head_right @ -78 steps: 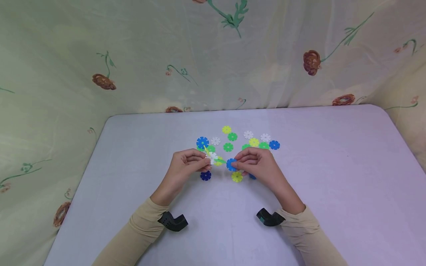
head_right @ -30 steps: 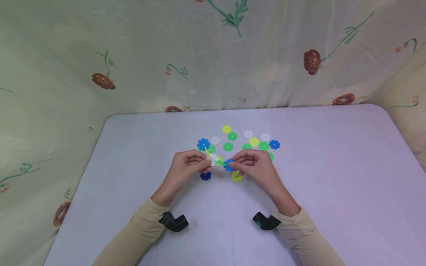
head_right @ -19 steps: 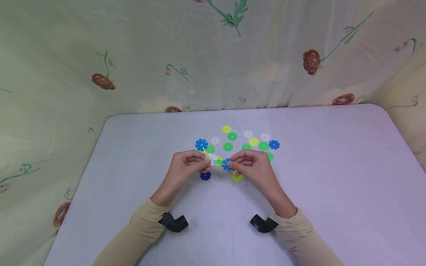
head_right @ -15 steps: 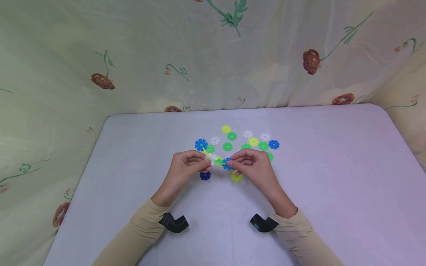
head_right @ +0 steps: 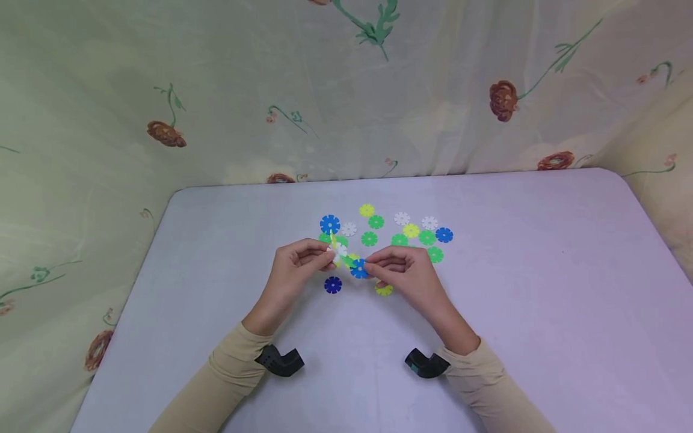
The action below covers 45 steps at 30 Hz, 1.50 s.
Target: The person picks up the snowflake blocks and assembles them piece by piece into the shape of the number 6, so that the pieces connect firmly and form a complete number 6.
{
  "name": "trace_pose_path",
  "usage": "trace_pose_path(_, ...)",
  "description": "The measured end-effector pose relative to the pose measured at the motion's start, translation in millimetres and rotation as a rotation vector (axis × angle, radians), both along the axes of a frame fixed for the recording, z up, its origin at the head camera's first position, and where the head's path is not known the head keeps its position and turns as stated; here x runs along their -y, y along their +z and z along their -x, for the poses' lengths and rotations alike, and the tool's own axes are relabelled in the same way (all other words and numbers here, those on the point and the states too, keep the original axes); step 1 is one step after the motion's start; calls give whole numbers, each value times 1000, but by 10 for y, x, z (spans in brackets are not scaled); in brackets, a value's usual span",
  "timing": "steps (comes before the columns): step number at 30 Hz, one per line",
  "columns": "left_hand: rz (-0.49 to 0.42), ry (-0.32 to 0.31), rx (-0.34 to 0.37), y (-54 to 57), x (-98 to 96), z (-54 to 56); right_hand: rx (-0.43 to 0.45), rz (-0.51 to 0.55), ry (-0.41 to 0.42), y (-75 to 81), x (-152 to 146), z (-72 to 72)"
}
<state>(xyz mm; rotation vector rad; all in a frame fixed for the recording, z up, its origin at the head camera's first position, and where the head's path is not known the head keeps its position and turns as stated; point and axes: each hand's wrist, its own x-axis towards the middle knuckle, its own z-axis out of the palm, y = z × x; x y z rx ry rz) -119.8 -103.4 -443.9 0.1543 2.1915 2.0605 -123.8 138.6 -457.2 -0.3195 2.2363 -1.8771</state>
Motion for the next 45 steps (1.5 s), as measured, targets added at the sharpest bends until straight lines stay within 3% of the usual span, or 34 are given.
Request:
trace_pose_path(8,9,0,-27,-2,1,9,62,-34,95,-5,2,0)
trace_pose_path(17,0,5,-19,-17,-19,9,53,-2,66,-3,4,-4)
trace_pose_path(26,63,-135,44,-54,-80,-27,46,32,60,-8,27,-14)
trace_pose_path(34,116,-159,46,-56,-96,-35,72,9,58,-25,53,-19)
trace_pose_path(38,118,-148,36,-55,-86,-26,65,-39,75,-22,8,9)
trace_pose_path(45,109,-109,22,-49,-54,-12,60,-266,60,1,-227,128)
